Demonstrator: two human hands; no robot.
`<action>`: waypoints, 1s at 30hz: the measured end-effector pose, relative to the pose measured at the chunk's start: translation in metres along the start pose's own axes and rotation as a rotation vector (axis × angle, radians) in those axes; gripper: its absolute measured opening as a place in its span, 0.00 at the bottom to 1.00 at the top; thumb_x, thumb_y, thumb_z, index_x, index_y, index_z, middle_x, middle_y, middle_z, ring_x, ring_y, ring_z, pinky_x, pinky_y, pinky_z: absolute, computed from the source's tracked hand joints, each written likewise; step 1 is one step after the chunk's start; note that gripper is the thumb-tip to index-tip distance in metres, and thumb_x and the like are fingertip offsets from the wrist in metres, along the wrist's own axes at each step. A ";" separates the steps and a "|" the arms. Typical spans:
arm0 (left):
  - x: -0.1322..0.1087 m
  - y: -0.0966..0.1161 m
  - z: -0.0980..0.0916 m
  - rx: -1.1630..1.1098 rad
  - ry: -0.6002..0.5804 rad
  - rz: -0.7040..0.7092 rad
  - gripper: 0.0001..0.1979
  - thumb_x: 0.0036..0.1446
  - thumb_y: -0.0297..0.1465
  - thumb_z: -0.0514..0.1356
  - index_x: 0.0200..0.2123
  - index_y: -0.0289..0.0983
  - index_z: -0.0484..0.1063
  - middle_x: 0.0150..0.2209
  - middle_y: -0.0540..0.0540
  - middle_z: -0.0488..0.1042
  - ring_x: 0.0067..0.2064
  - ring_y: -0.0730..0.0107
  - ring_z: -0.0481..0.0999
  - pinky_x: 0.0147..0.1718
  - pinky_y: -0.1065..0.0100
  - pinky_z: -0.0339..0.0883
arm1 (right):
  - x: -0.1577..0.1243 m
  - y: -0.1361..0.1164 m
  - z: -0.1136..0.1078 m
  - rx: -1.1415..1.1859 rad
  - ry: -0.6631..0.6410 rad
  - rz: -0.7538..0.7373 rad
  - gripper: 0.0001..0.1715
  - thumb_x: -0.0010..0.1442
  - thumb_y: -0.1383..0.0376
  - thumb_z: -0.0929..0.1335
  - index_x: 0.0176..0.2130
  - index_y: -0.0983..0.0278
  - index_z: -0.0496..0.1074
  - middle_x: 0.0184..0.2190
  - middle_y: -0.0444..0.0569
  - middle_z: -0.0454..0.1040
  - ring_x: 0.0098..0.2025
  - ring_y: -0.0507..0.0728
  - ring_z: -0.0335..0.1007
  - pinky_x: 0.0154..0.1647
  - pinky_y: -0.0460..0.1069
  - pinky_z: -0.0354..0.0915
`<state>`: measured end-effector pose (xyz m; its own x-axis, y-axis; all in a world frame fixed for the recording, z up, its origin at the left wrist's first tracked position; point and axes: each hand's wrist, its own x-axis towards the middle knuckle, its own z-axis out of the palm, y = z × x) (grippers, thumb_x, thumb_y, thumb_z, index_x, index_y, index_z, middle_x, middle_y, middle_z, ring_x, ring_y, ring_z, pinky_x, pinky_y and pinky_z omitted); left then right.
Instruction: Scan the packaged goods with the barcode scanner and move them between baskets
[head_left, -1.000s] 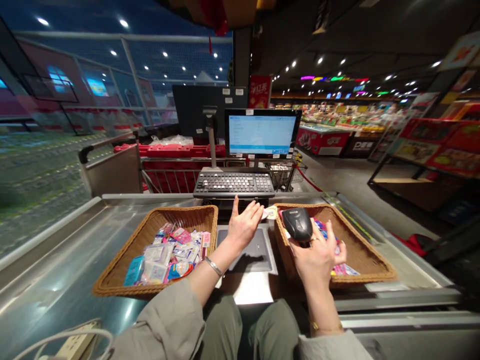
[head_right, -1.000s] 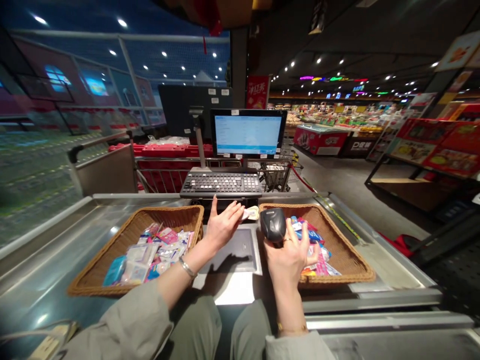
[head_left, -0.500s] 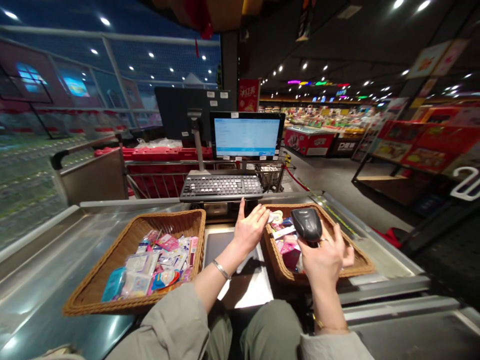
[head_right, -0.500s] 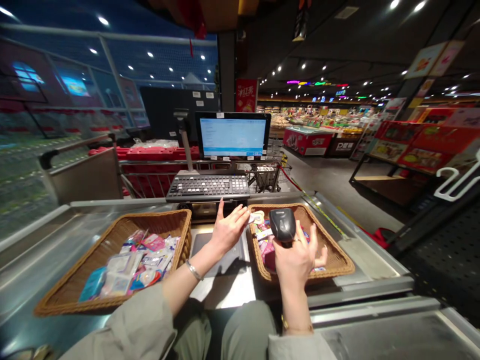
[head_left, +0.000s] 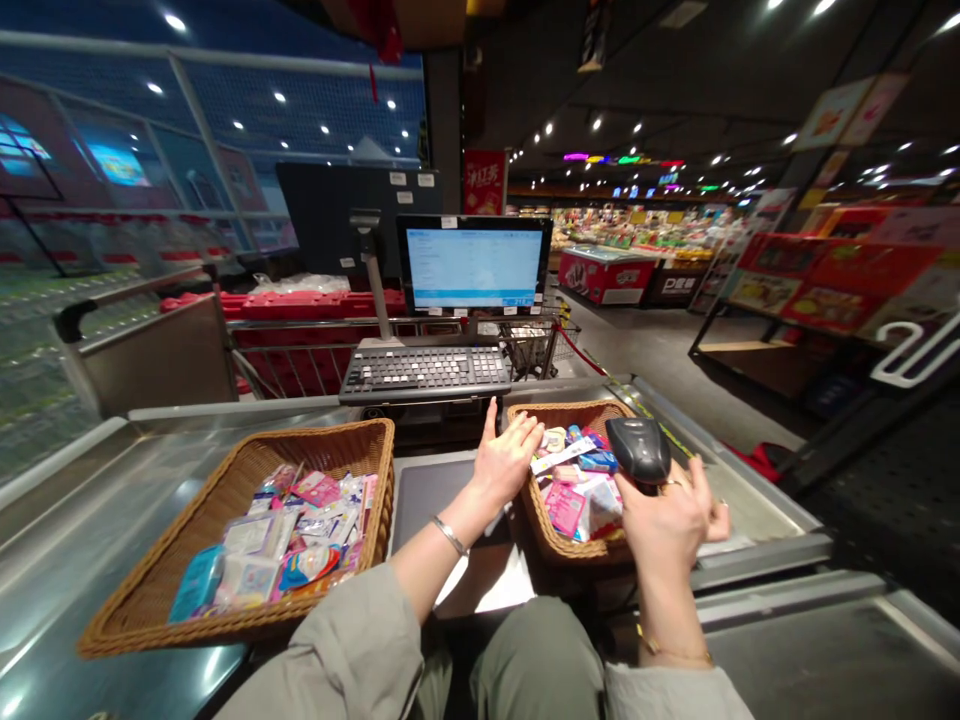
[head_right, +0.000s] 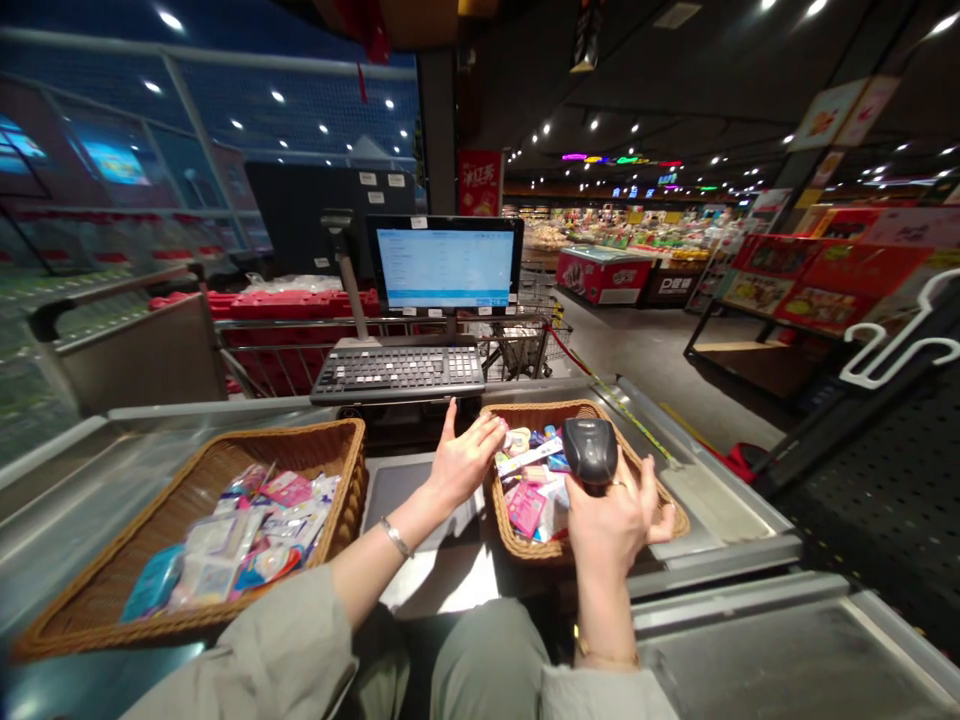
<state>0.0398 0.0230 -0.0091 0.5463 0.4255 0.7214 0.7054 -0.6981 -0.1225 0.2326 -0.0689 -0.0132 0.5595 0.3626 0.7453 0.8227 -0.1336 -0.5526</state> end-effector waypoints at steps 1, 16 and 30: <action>0.001 0.001 0.001 -0.004 -0.014 0.005 0.16 0.68 0.26 0.51 0.56 0.38 0.69 0.56 0.42 0.76 0.61 0.61 0.71 0.69 0.39 0.24 | 0.001 0.001 0.000 -0.001 -0.007 0.012 0.21 0.55 0.49 0.67 0.35 0.63 0.74 0.45 0.58 0.79 0.63 0.70 0.60 0.62 0.68 0.40; 0.011 0.032 0.017 -0.046 -0.164 0.038 0.21 0.69 0.34 0.49 0.62 0.37 0.64 0.62 0.40 0.68 0.64 0.59 0.67 0.70 0.43 0.41 | 0.003 0.012 -0.007 0.005 -0.016 0.054 0.22 0.54 0.50 0.69 0.37 0.65 0.75 0.46 0.60 0.79 0.64 0.69 0.60 0.62 0.69 0.41; -0.016 0.007 -0.028 -0.044 -0.169 -0.029 0.24 0.66 0.40 0.55 0.62 0.36 0.64 0.63 0.37 0.67 0.65 0.55 0.65 0.69 0.40 0.38 | -0.008 -0.013 0.002 0.049 -0.024 0.025 0.19 0.53 0.50 0.68 0.35 0.62 0.75 0.46 0.57 0.78 0.61 0.69 0.63 0.62 0.68 0.41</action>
<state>0.0231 -0.0052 -0.0026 0.5971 0.5340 0.5986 0.7032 -0.7075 -0.0704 0.2173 -0.0687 -0.0126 0.5764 0.3818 0.7225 0.8025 -0.0974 -0.5887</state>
